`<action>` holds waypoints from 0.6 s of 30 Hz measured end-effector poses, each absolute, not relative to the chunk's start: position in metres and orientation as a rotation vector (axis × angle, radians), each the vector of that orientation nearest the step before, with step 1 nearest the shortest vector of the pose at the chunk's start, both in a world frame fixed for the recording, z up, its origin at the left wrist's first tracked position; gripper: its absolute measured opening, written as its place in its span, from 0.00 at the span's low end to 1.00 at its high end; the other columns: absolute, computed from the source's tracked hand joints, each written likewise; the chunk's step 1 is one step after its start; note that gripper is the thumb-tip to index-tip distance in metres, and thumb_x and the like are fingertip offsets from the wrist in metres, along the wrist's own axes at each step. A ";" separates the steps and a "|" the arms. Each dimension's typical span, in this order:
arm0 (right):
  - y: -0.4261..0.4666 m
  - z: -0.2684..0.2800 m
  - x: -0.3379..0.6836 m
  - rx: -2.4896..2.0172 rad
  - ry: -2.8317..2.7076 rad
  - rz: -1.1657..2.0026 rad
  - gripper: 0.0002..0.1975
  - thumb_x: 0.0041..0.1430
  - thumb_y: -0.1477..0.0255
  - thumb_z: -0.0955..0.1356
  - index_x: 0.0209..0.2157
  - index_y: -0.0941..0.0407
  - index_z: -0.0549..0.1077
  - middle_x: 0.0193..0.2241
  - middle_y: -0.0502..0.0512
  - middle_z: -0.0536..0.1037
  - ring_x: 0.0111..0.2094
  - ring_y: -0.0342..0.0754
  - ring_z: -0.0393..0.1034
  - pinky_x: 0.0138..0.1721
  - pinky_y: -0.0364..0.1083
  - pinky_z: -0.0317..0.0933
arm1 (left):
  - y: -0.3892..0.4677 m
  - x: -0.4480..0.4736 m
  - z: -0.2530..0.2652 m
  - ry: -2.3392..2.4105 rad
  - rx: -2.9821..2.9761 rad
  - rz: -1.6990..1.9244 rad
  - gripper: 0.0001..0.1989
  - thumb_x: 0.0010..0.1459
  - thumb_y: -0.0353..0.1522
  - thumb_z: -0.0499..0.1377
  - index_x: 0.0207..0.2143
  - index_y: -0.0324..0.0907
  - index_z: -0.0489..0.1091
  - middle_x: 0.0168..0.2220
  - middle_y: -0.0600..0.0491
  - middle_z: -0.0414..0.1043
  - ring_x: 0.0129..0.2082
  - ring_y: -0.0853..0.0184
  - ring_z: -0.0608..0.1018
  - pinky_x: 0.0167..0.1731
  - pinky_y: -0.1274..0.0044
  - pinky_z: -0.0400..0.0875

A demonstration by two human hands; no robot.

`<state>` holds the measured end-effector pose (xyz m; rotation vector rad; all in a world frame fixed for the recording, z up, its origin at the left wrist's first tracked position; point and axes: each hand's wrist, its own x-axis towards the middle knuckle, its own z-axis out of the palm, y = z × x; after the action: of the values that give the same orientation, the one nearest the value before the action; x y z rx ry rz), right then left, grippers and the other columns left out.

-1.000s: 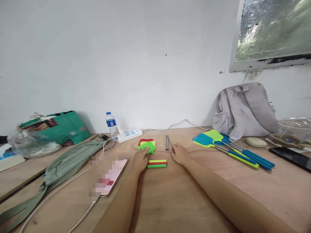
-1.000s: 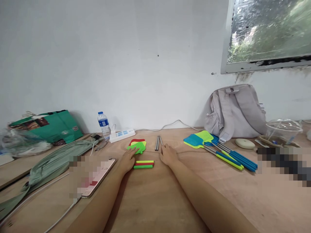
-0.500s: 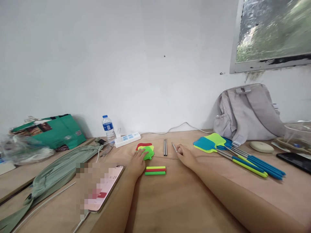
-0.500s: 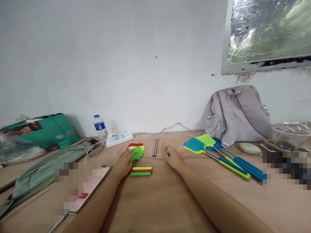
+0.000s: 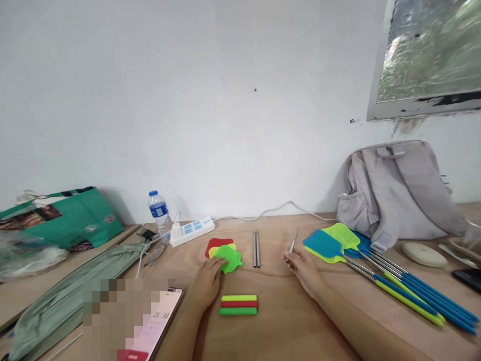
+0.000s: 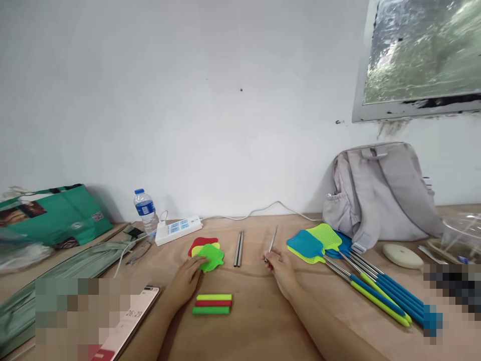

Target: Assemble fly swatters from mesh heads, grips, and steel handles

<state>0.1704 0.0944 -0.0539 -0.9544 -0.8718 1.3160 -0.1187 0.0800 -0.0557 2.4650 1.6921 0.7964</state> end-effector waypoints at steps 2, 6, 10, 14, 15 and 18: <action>0.095 -0.055 0.170 -0.965 -0.884 1.326 0.17 0.38 0.63 0.70 0.29 0.54 0.61 0.23 0.48 0.72 0.19 0.40 0.60 0.21 0.42 0.54 | 0.080 -0.120 -0.055 1.683 2.458 0.832 0.19 0.54 0.26 0.44 0.44 0.45 0.67 0.47 0.50 0.67 0.50 0.63 0.65 0.51 0.65 0.56; 0.095 -0.058 0.169 -0.975 -0.876 1.339 0.16 0.37 0.66 0.69 0.27 0.54 0.59 0.20 0.46 0.70 0.19 0.40 0.59 0.21 0.41 0.52 | 0.078 -0.119 -0.052 1.693 2.456 0.900 0.21 0.50 0.23 0.43 0.41 0.45 0.69 0.44 0.50 0.69 0.47 0.64 0.67 0.50 0.65 0.57; 0.094 -0.058 0.170 -0.990 -0.935 1.363 0.11 0.38 0.69 0.65 0.26 0.54 0.58 0.18 0.45 0.67 0.19 0.41 0.58 0.20 0.40 0.49 | 0.075 -0.120 -0.048 1.707 2.406 0.971 0.23 0.40 0.19 0.44 0.34 0.43 0.70 0.39 0.51 0.71 0.43 0.63 0.69 0.47 0.66 0.60; 0.092 -0.059 0.173 -0.947 -0.996 1.373 0.07 0.37 0.69 0.61 0.22 0.54 0.56 0.15 0.44 0.60 0.17 0.40 0.55 0.19 0.41 0.48 | 0.075 -0.122 -0.047 1.689 2.287 1.133 0.20 0.36 0.20 0.45 0.29 0.44 0.70 0.34 0.52 0.72 0.40 0.61 0.70 0.45 0.66 0.62; 0.092 -0.059 0.174 -0.918 -1.002 1.388 0.07 0.39 0.68 0.61 0.22 0.54 0.55 0.14 0.44 0.57 0.16 0.40 0.52 0.19 0.41 0.47 | 0.075 -0.122 -0.047 1.681 2.233 1.197 0.18 0.36 0.21 0.46 0.28 0.44 0.70 0.33 0.51 0.72 0.40 0.61 0.70 0.44 0.65 0.62; 0.090 -0.058 0.176 -0.859 -1.029 1.460 0.12 0.45 0.61 0.59 0.19 0.54 0.53 0.13 0.43 0.52 0.14 0.39 0.46 0.18 0.41 0.45 | 0.072 -0.117 -0.048 1.619 1.974 1.450 0.11 0.40 0.25 0.52 0.27 0.44 0.69 0.32 0.51 0.72 0.38 0.60 0.71 0.43 0.65 0.64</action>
<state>0.1757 0.0900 -0.0578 -0.8592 -1.0292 1.4601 -0.1169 0.0717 -0.0477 1.9743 1.6186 1.4500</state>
